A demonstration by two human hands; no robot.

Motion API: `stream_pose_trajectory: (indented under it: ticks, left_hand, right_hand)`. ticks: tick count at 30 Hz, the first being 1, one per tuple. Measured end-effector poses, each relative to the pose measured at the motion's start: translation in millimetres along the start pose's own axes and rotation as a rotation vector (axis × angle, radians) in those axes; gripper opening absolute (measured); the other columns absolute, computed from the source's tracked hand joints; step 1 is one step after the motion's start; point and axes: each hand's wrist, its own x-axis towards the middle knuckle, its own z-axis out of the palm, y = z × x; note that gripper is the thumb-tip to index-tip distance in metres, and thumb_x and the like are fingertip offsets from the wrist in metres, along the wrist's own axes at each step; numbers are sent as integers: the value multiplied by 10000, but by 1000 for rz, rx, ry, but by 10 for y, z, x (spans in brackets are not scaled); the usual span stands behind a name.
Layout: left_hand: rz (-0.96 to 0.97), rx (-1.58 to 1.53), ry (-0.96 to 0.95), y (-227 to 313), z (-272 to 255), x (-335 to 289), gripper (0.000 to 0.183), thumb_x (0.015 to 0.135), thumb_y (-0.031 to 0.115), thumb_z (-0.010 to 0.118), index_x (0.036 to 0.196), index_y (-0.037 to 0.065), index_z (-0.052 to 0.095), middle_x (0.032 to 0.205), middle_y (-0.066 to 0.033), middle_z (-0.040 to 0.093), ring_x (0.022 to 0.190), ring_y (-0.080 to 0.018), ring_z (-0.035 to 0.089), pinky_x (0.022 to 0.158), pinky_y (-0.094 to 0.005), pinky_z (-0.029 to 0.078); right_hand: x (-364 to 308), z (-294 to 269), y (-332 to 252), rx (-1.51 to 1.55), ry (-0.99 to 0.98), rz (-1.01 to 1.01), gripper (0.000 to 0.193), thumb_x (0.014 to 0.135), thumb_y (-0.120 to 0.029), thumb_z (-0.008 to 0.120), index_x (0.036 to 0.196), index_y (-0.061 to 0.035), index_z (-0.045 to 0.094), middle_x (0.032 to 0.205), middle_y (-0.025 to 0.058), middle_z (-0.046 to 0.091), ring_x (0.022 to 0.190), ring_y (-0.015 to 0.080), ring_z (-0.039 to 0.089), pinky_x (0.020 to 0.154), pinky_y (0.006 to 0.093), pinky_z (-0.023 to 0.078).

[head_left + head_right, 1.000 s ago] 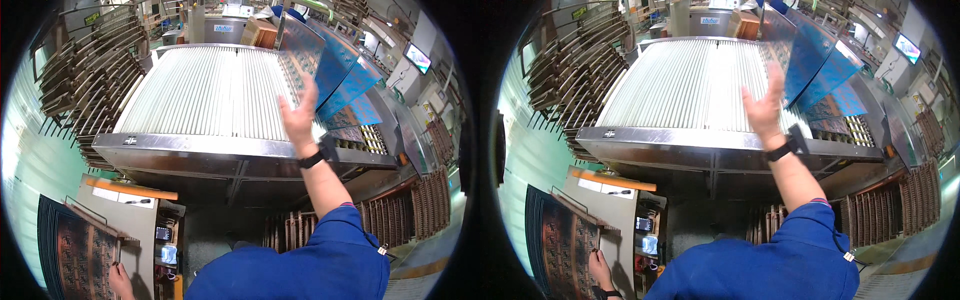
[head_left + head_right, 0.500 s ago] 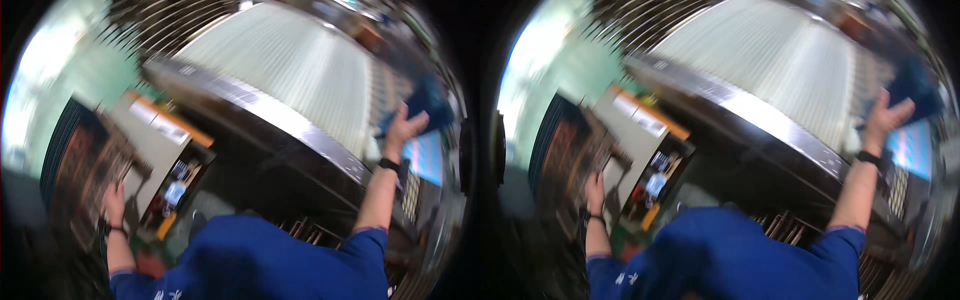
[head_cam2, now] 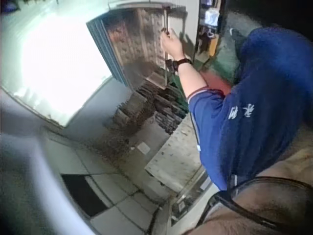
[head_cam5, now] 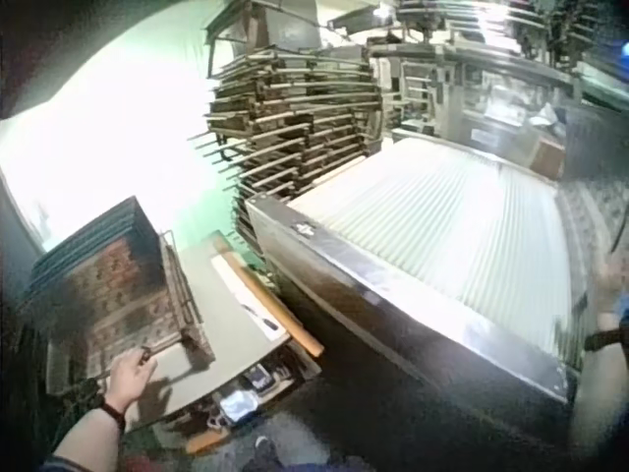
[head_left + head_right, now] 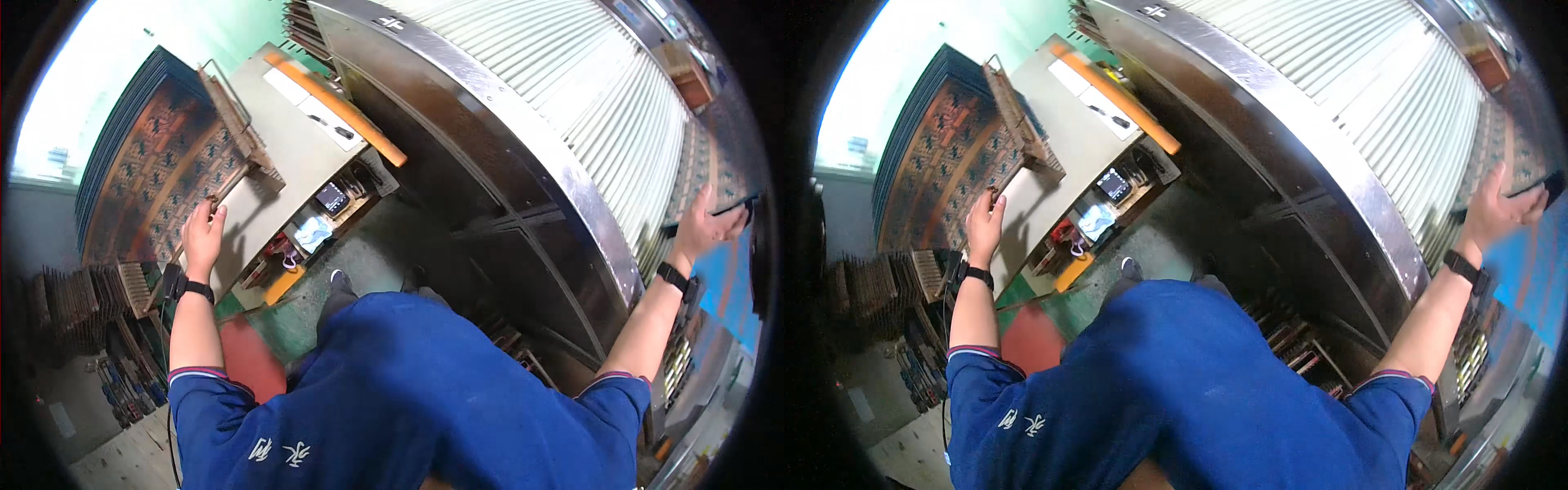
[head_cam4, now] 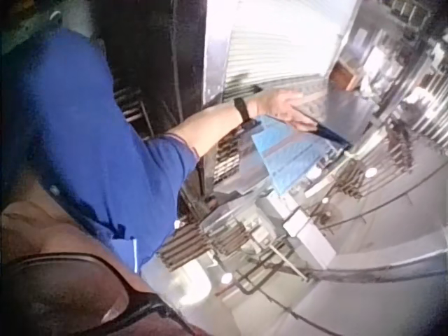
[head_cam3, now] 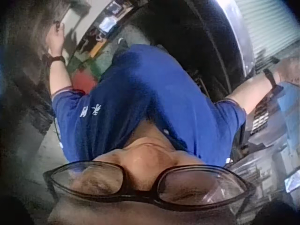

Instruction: Moving PCB panels from a conveyor belt and placing them into a vertical sorting rack.

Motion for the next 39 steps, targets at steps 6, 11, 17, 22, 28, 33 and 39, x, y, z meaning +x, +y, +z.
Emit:
stream_pose_trajectory:
  ticks: [6, 11, 17, 22, 28, 33, 39]
  left_hand:
    - [-58, 41, -67, 76, -31, 35, 329, 952, 367, 566, 1033, 51, 605, 918, -158, 655, 885, -345, 625, 788, -460, 466]
    - [-41, 83, -70, 86, 1, 61, 351, 959, 379, 556, 1061, 46, 607, 951, -168, 656, 893, -357, 628, 786, -465, 470]
    - [-46, 54, -70, -14, -10, 32, 381, 959, 385, 553, 1135, 51, 607, 1010, -168, 668, 927, -352, 636, 817, -454, 478]
    - [-64, 10, -80, 53, -17, 57, 388, 955, 387, 551, 1139, 48, 597, 995, -171, 664, 906, -343, 639, 811, -446, 482]
    - [-116, -17, -111, 21, -48, -3, 419, 948, 404, 553, 1200, 72, 584, 996, -171, 663, 885, -348, 640, 803, -444, 486]
    - [-158, -21, -183, 13, -29, 61, 470, 940, 417, 563, 1251, 64, 574, 1063, -181, 666, 931, -352, 638, 839, -439, 486]
    - [-158, -45, -188, 17, -39, 59, 489, 938, 417, 570, 1263, 52, 568, 1127, -196, 650, 972, -351, 629, 859, -431, 480]
  right_hand:
    - [-214, 104, 439, -188, -76, 73, 737, 869, -498, 660, 1249, 121, 536, 1401, 361, 382, 1347, 451, 324, 1116, 494, 295]
    - [-192, 284, 625, -110, -89, 73, 619, 899, -446, 611, 1143, 122, 585, 1163, 332, 585, 1150, 465, 514, 1010, 496, 392]
    - [-106, 94, 385, 130, -183, 279, 497, 897, -397, 593, 1008, 85, 641, 1024, 268, 659, 994, 424, 604, 886, 477, 465]
    - [-200, 291, 840, -83, -153, 219, 494, 903, -413, 575, 982, 68, 659, 981, 248, 681, 986, 425, 620, 870, 472, 479]
    - [-139, 179, 606, -22, -303, 334, 467, 912, -369, 564, 1107, 46, 656, 1078, 234, 687, 1047, 419, 626, 911, 439, 483]
    - [-136, 235, 757, -14, -233, 230, 479, 917, -385, 557, 1104, 45, 658, 1078, 238, 685, 1053, 410, 626, 916, 443, 479]
    - [-131, 348, 885, 7, -291, 383, 491, 929, -399, 536, 1047, 57, 675, 1036, 260, 688, 1035, 416, 633, 898, 450, 485]
